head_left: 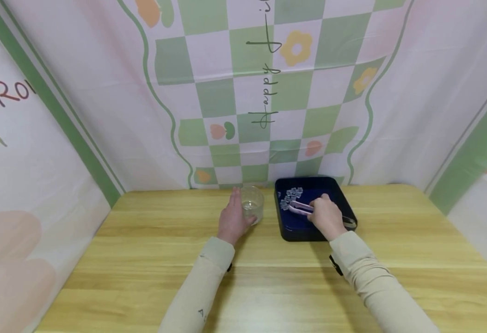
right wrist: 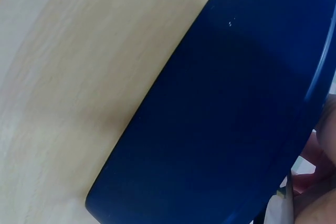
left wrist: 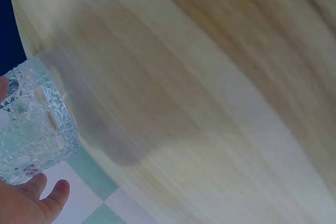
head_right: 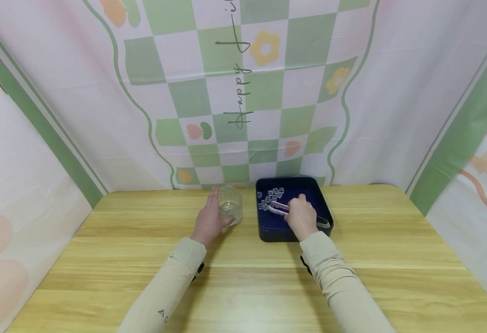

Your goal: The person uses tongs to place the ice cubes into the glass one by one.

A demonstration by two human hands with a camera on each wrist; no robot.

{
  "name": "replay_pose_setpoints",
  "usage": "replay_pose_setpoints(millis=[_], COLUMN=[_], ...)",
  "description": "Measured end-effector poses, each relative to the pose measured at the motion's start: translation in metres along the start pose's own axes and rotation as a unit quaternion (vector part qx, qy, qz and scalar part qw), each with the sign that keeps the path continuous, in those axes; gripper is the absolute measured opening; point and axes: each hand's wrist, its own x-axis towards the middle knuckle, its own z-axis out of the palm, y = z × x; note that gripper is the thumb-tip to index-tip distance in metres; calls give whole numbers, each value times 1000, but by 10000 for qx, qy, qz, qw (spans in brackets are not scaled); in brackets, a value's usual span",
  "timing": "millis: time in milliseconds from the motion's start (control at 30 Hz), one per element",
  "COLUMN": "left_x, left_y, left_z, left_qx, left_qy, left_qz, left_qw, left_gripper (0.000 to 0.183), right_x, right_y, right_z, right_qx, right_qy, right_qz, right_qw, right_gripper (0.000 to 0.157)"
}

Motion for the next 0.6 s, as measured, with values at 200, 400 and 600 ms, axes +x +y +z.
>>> replay_pose_setpoints(millis=[200,400,600], left_x=[0,0,0], left_y=[0,0,-1], left_z=[0,0,1], left_qx=[-46,-27,-54], left_qy=[20,33,13], left_qz=[1,23,-10], left_qw=[10000,10000,10000], left_gripper=[102,102,102], right_x=[0,0,0], right_y=[-1,-2,-2], right_z=[1,2,3], right_qx=[16,31,36], right_qy=[-36,-82,-111], right_qz=[45,81,135], right_qw=[10000,9999,9998], right_gripper=[32,31,30])
